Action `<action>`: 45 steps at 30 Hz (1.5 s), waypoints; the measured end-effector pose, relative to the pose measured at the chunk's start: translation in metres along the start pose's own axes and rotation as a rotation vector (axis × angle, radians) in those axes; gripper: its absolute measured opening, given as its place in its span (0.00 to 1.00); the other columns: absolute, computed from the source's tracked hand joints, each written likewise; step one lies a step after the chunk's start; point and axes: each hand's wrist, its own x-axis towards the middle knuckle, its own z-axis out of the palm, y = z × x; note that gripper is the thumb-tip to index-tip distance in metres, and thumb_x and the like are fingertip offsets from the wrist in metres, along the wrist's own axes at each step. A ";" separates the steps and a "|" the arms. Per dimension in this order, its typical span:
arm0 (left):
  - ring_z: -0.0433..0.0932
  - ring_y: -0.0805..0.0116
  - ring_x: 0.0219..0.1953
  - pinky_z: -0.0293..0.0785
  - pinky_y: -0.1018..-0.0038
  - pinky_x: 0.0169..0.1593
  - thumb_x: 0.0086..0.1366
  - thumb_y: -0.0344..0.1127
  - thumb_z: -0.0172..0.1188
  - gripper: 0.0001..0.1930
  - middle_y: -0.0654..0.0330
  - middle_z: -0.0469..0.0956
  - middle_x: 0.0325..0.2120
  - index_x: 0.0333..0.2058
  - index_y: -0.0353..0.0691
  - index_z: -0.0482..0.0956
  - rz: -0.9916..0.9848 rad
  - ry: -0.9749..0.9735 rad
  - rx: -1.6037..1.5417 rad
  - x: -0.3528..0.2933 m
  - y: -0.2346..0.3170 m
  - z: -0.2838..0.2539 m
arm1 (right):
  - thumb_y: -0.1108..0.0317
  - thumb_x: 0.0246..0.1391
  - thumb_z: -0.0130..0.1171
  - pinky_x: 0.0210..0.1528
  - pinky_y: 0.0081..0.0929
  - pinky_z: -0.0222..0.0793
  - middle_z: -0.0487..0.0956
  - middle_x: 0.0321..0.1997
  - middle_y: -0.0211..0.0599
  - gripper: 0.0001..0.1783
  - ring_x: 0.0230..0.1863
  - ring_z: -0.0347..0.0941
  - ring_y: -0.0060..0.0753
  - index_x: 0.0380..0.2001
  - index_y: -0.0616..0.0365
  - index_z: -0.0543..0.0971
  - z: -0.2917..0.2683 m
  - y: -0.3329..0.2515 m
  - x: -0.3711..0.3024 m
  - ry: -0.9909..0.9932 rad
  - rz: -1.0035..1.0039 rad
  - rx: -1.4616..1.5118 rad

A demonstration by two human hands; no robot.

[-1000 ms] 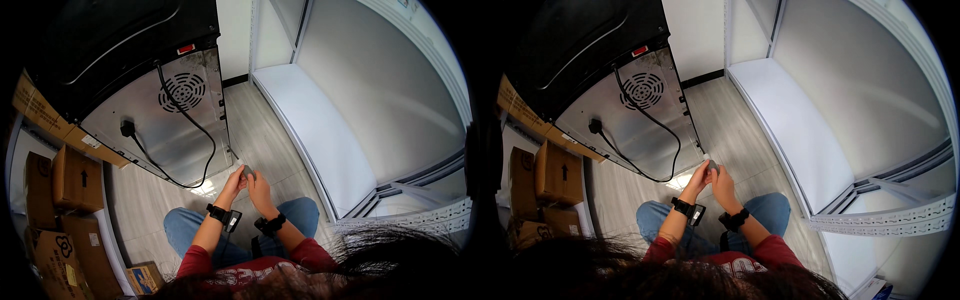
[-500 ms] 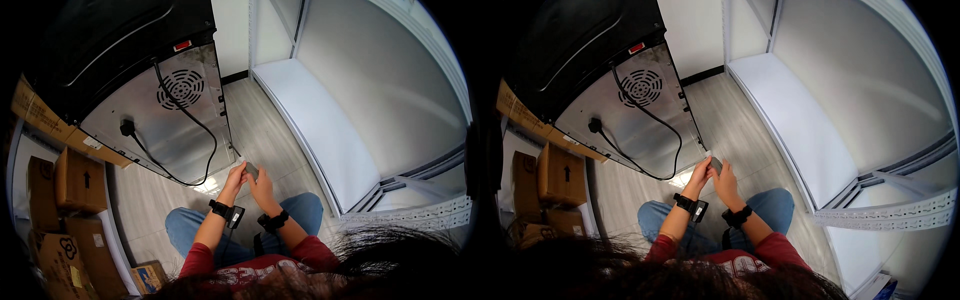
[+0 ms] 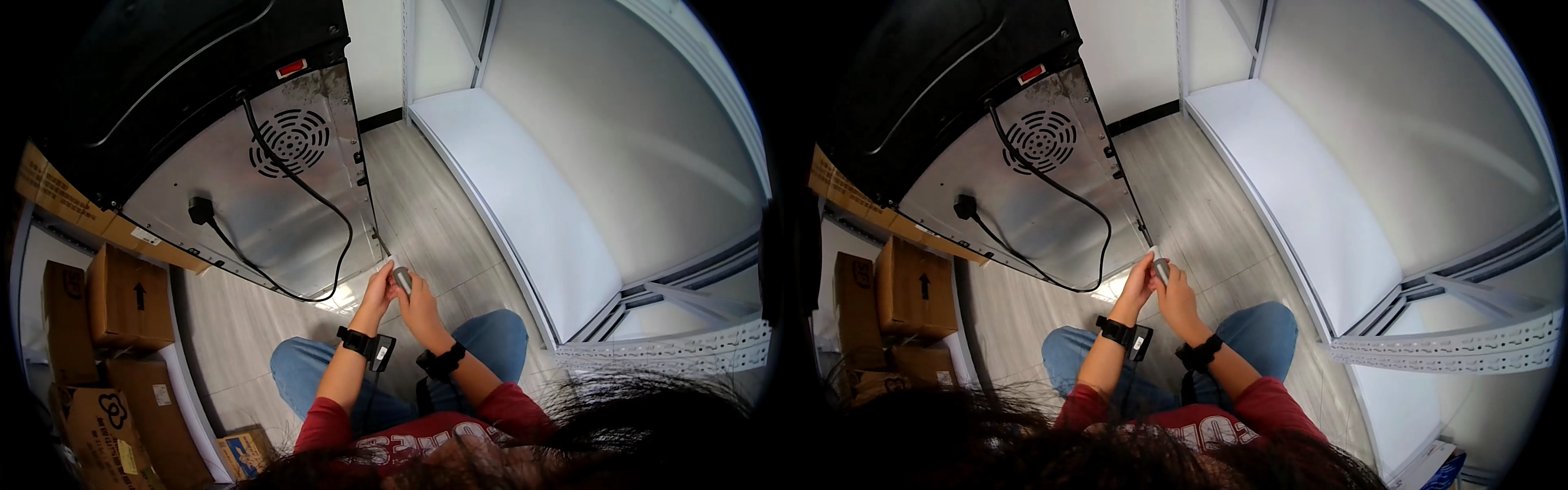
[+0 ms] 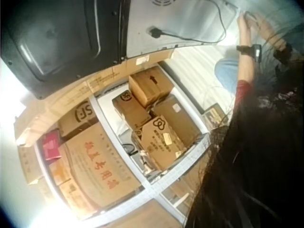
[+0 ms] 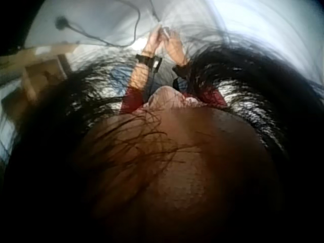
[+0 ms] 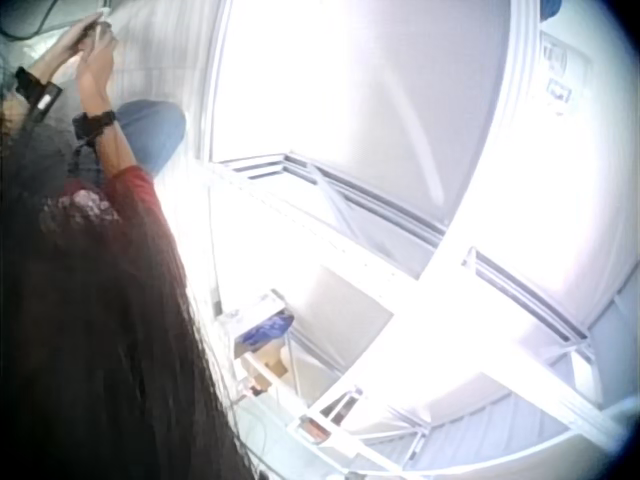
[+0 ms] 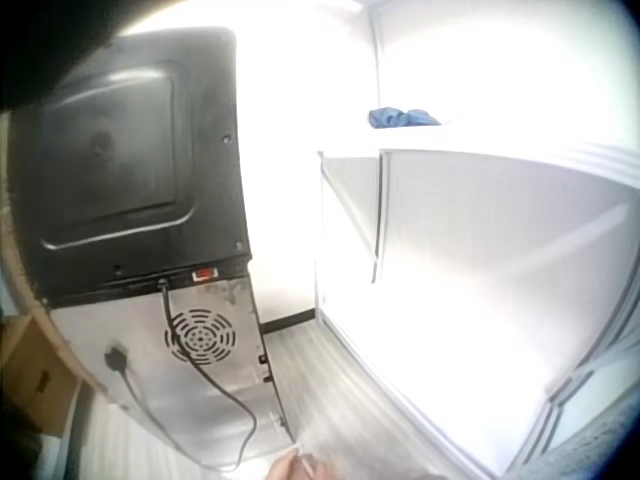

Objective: The person uses a screwdriver to remove screws from the back panel of a small appliance. They place the screws on a nearby shelf and continue unscrewing multiple fasteners along the appliance's edge.

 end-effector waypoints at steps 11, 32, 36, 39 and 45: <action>0.56 0.83 0.13 0.49 0.84 0.16 0.63 0.45 0.52 0.17 0.71 0.62 0.13 0.23 0.36 0.73 0.066 0.040 0.134 -0.004 0.002 0.018 | 0.60 0.54 0.52 0.33 0.43 0.67 0.73 0.36 0.57 0.21 0.35 0.71 0.58 0.45 0.65 0.67 -0.011 -0.009 0.003 -0.005 0.068 -0.060; 0.57 0.81 0.17 0.53 0.83 0.19 0.63 0.44 0.53 0.15 0.70 0.60 0.15 0.28 0.37 0.72 0.034 -0.041 0.033 0.004 -0.002 0.002 | 0.63 0.50 0.54 0.35 0.41 0.67 0.71 0.38 0.52 0.21 0.37 0.70 0.55 0.45 0.62 0.67 -0.007 -0.002 0.003 0.022 -0.029 -0.040; 0.58 0.81 0.17 0.54 0.83 0.19 0.63 0.45 0.52 0.18 0.69 0.62 0.16 0.32 0.32 0.74 0.022 -0.038 0.112 0.006 0.008 0.008 | 0.64 0.48 0.56 0.34 0.41 0.68 0.68 0.41 0.51 0.24 0.37 0.70 0.56 0.48 0.60 0.65 -0.009 0.005 0.019 -0.146 0.121 0.086; 0.57 0.81 0.16 0.53 0.83 0.18 0.64 0.47 0.51 0.21 0.69 0.63 0.16 0.34 0.29 0.74 0.079 0.101 0.114 0.011 0.000 0.006 | 0.63 0.50 0.55 0.34 0.39 0.67 0.72 0.39 0.53 0.22 0.37 0.71 0.54 0.45 0.63 0.67 -0.020 -0.026 0.013 -0.005 -0.001 0.014; 0.56 0.79 0.15 0.52 0.83 0.17 0.64 0.45 0.50 0.16 0.69 0.62 0.15 0.31 0.34 0.74 0.007 -0.130 0.013 0.010 0.000 0.001 | 0.65 0.47 0.58 0.37 0.38 0.67 0.70 0.41 0.52 0.24 0.40 0.70 0.53 0.45 0.64 0.66 -0.015 0.008 0.022 -0.162 0.230 0.020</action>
